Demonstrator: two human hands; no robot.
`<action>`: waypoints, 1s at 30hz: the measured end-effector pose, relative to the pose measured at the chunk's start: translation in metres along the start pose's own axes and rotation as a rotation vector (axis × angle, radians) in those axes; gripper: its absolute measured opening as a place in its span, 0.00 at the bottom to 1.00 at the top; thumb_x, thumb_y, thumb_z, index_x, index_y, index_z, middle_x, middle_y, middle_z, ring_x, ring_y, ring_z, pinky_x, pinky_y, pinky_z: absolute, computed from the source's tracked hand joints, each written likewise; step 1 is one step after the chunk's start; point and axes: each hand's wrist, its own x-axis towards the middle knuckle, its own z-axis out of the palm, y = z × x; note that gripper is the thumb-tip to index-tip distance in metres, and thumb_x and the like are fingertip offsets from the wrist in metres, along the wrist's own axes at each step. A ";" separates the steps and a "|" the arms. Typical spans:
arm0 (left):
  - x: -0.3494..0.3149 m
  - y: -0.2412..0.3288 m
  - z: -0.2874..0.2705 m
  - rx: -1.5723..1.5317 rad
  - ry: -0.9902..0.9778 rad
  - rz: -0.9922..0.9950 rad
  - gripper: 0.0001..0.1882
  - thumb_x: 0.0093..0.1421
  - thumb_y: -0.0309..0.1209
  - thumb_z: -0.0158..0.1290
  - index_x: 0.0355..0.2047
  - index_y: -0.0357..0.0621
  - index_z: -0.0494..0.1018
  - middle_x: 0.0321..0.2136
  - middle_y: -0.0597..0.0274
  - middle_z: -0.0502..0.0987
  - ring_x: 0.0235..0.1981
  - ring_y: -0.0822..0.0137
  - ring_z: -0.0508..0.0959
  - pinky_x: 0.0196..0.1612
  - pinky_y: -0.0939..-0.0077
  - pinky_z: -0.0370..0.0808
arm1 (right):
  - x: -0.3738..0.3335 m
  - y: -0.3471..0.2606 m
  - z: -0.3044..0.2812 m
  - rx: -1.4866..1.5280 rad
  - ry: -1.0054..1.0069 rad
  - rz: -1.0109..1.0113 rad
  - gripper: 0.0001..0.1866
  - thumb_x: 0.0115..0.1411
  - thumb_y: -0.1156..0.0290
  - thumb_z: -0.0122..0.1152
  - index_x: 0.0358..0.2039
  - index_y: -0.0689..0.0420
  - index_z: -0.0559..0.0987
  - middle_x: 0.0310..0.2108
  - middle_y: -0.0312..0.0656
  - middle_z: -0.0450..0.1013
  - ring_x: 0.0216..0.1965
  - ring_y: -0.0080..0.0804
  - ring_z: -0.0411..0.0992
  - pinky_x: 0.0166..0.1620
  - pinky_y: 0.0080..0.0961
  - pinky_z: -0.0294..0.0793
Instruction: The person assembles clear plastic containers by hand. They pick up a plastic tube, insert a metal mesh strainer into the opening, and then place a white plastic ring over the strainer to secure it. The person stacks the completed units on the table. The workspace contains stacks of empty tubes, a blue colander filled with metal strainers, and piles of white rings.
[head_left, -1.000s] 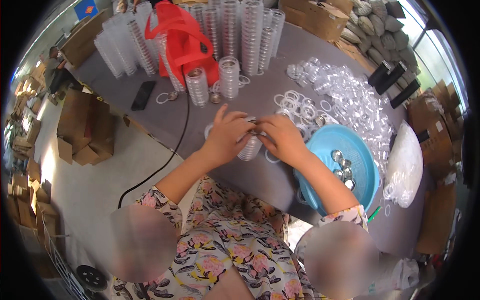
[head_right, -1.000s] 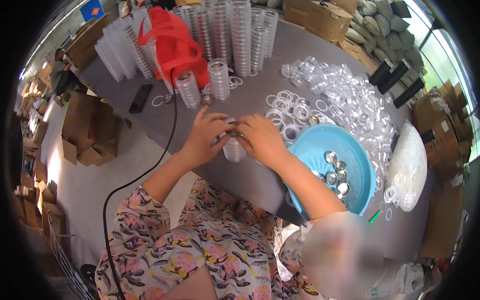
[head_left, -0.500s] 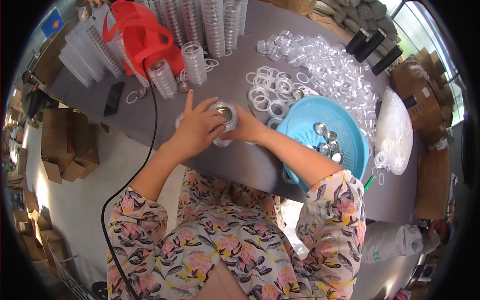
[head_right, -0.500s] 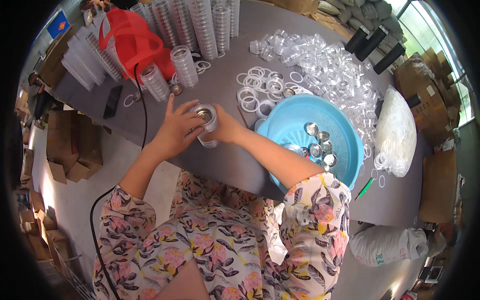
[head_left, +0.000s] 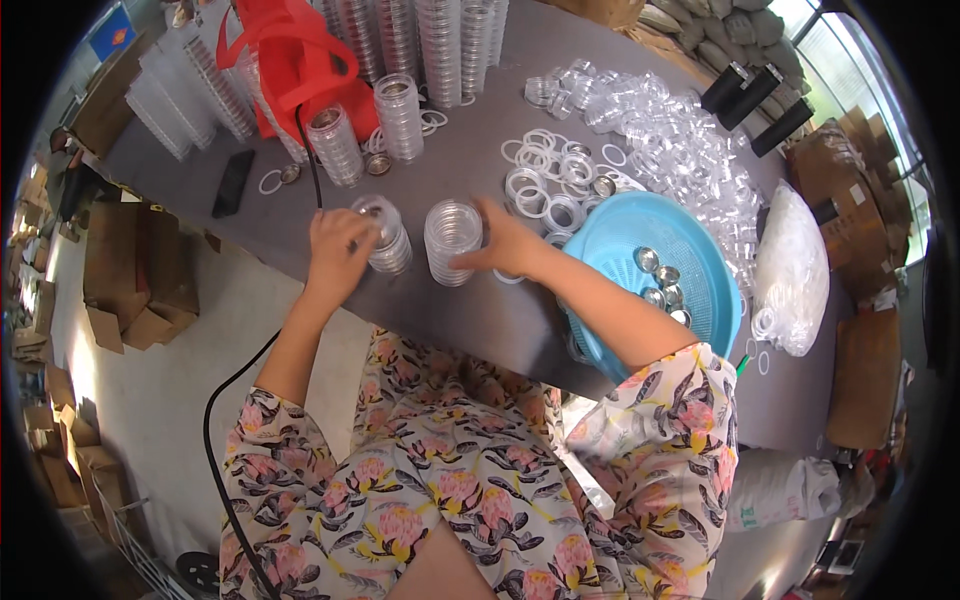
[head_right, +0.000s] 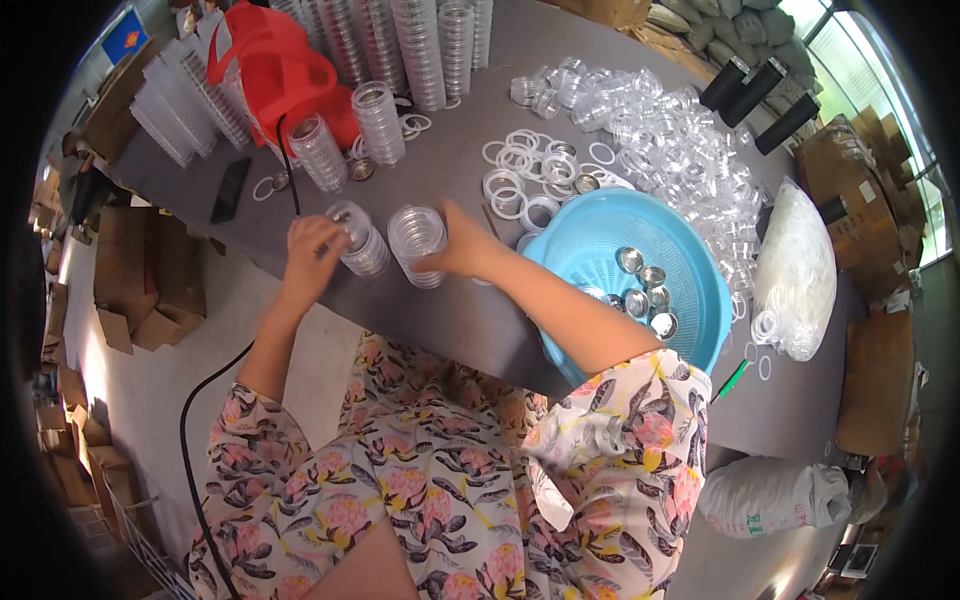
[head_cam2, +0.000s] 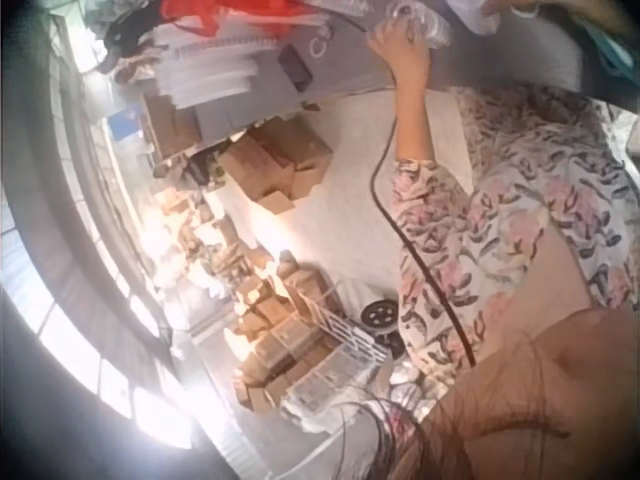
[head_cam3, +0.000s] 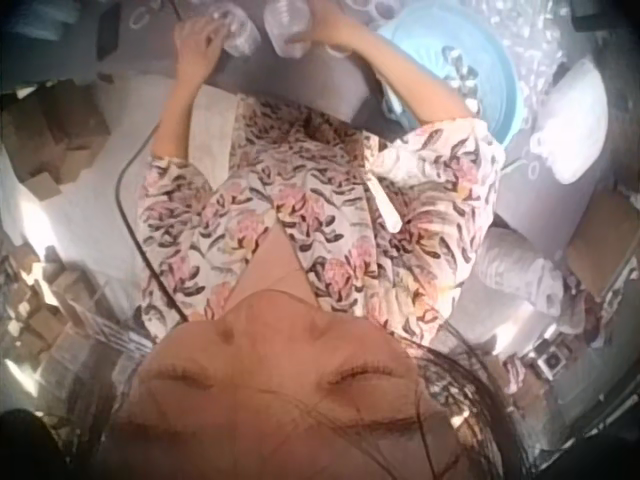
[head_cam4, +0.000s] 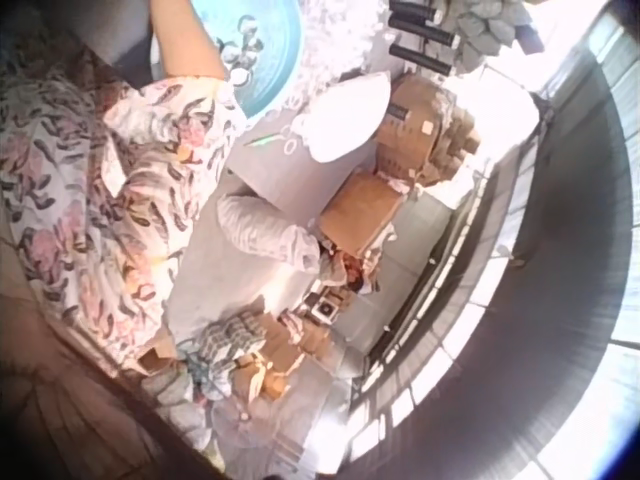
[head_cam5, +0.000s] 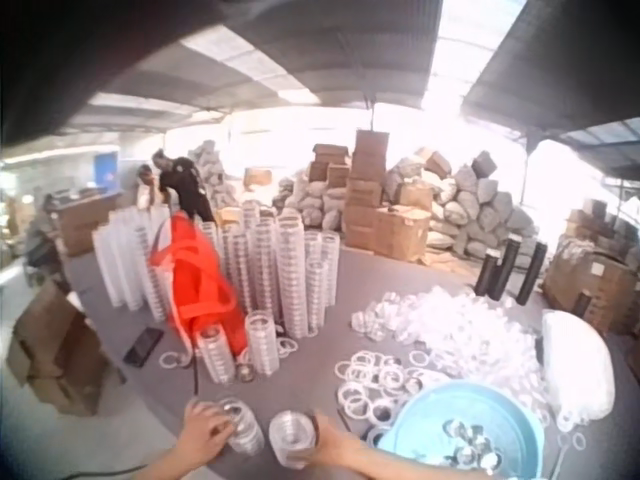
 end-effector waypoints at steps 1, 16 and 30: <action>-0.003 0.003 0.002 0.154 -0.061 0.075 0.10 0.55 0.31 0.53 0.36 0.42 0.75 0.36 0.62 0.74 0.43 0.59 0.72 0.57 0.51 0.58 | -0.003 -0.006 -0.006 0.084 0.052 -0.010 0.50 0.39 0.61 0.74 0.59 0.64 0.57 0.52 0.57 0.65 0.51 0.44 0.68 0.52 0.34 0.68; -0.002 0.002 -0.005 0.062 -0.175 0.066 0.08 0.56 0.28 0.52 0.37 0.41 0.73 0.34 0.60 0.74 0.38 0.59 0.74 0.61 0.50 0.52 | -0.135 0.116 -0.155 -0.371 0.451 0.455 0.16 0.55 0.64 0.59 0.41 0.60 0.78 0.37 0.47 0.76 0.38 0.39 0.75 0.43 0.30 0.72; -0.006 0.006 -0.007 0.004 -0.178 0.115 0.14 0.52 0.28 0.55 0.41 0.44 0.72 0.39 0.61 0.73 0.46 0.60 0.72 0.62 0.47 0.50 | -0.120 0.072 -0.132 -0.584 0.658 0.187 0.06 0.51 0.73 0.60 0.31 0.57 0.80 0.29 0.44 0.75 0.35 0.41 0.73 0.37 0.34 0.72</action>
